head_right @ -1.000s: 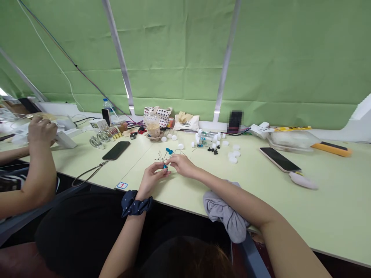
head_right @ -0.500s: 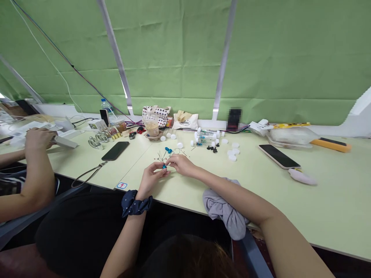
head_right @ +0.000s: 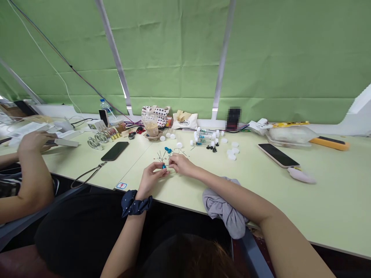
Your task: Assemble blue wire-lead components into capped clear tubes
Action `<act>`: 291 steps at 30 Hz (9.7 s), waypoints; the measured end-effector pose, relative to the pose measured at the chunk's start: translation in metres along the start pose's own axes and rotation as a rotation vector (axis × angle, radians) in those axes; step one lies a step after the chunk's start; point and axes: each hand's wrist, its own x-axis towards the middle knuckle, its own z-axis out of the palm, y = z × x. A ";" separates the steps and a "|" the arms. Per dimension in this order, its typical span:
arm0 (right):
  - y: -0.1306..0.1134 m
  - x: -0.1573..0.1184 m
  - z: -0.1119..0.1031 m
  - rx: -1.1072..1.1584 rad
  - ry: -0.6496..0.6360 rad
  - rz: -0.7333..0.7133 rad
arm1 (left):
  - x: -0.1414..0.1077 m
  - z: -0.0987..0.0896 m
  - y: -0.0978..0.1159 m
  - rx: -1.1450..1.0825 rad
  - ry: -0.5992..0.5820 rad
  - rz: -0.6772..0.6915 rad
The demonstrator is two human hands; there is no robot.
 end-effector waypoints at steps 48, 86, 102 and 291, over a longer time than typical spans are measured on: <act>-0.002 -0.006 0.011 -0.035 -0.003 0.049 | -0.001 0.002 0.005 0.023 0.041 -0.029; -0.002 -0.008 0.009 -0.067 0.062 0.011 | -0.003 0.003 0.006 0.027 0.033 -0.013; -0.011 -0.011 0.013 -0.403 -0.045 0.127 | -0.003 0.004 0.008 0.034 0.011 -0.041; -0.007 -0.001 0.002 0.796 -0.009 0.409 | -0.001 0.000 0.006 -0.336 0.063 -0.067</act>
